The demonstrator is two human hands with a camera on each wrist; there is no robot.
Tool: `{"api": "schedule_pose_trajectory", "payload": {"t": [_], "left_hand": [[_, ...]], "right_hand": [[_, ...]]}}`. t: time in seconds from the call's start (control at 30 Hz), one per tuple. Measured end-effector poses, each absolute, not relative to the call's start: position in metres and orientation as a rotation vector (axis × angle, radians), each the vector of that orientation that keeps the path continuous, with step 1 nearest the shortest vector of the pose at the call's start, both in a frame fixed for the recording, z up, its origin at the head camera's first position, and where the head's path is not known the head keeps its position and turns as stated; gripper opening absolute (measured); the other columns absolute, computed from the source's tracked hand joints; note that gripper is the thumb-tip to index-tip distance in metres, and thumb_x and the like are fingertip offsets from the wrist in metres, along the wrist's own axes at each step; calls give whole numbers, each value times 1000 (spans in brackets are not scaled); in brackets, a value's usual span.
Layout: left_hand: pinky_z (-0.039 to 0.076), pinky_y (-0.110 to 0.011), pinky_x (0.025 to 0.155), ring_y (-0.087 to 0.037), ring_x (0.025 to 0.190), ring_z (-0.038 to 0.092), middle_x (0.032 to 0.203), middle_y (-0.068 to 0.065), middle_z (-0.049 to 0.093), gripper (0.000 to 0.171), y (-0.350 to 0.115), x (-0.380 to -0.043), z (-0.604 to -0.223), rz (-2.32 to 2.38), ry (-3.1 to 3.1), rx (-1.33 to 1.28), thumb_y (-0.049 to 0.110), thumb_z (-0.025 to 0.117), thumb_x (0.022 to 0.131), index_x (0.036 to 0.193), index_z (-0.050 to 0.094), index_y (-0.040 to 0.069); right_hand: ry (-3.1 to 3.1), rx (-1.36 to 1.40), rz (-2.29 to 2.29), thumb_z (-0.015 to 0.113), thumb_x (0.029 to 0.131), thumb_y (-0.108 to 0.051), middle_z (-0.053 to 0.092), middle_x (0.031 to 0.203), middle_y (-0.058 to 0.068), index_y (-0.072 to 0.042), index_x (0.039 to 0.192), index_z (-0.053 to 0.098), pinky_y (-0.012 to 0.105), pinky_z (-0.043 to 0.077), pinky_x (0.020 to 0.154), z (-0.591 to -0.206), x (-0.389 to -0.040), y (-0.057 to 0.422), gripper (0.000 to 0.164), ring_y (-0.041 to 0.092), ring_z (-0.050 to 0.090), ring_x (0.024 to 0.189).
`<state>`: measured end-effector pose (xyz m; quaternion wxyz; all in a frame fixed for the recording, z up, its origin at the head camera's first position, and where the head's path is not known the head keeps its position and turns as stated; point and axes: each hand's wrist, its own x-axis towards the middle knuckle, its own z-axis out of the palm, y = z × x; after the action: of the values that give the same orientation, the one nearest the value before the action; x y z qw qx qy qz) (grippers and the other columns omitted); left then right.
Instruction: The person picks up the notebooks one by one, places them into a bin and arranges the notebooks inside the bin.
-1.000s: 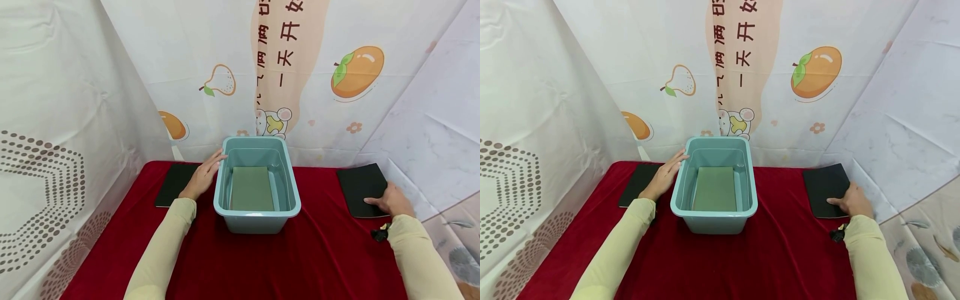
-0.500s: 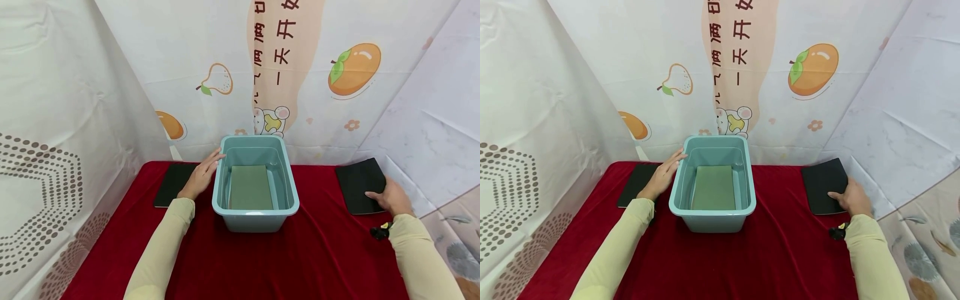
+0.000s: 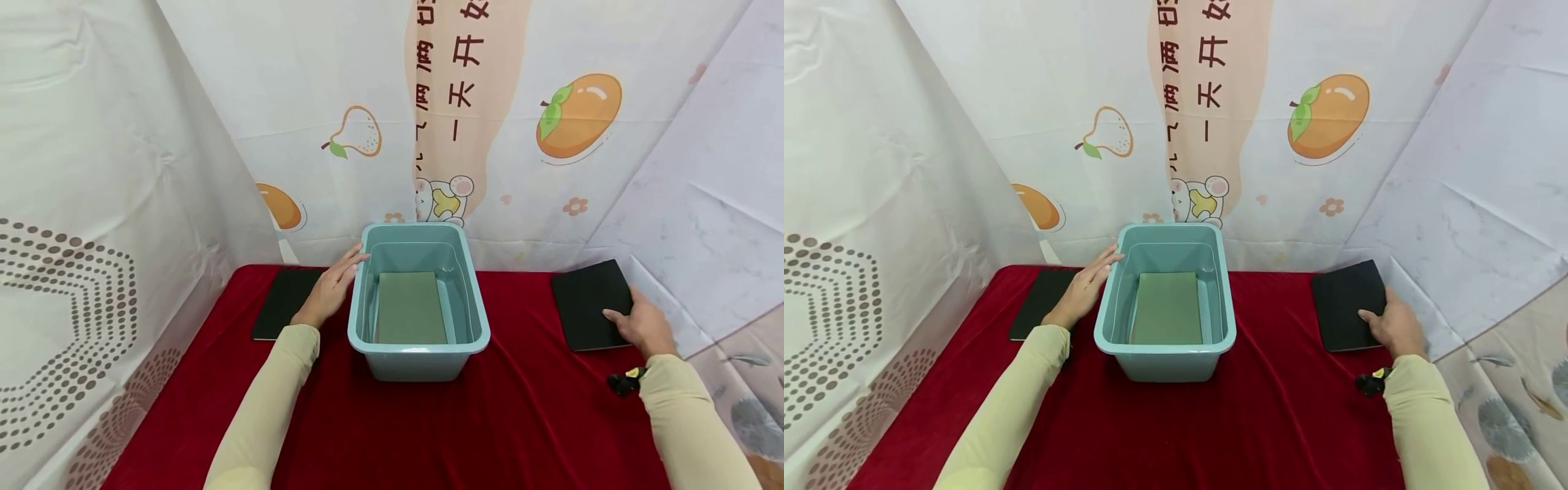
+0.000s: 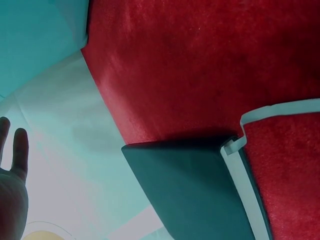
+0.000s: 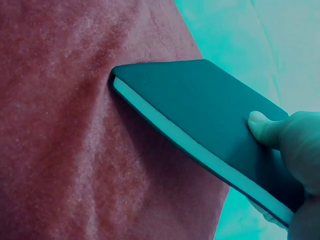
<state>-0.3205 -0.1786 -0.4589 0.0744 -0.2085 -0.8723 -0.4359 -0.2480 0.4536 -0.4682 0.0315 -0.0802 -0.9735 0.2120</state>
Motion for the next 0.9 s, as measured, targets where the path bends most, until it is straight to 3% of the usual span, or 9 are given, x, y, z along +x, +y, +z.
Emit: {"api": "schedule_pose_trajectory", "payload": {"t": [0.3, 0.53, 0.9], "left_hand": [[26, -57, 126, -10, 156, 27, 164, 29, 25, 43, -179, -322, -460, -1330, -2608, -636, 55, 30, 109, 148, 45, 49], [26, -54, 127, -6, 156, 25, 165, 28, 26, 43, -179, -323, -460, -1304, -2613, -634, 56, 29, 109, 149, 46, 49], [27, -53, 127, -8, 156, 26, 164, 29, 26, 42, -179, -323, -460, -1292, -2610, -640, 55, 30, 109, 147, 45, 51]], "right_hand": [[-2983, -243, 699, 57, 103, -39, 40, 136, 51, 12, 153, 21, 73, 39, 95, -466, -245, 450, 80, 66, 43, 118], [-2995, -254, 768, 52, 104, -45, 31, 146, 50, 11, 157, 12, 74, 34, 102, -463, -245, 445, 88, 68, 35, 128], [-2969, -261, 905, 47, 105, -50, 24, 150, 50, 10, 158, 3, 74, 34, 103, -448, -246, 435, 92, 67, 33, 130]]}}
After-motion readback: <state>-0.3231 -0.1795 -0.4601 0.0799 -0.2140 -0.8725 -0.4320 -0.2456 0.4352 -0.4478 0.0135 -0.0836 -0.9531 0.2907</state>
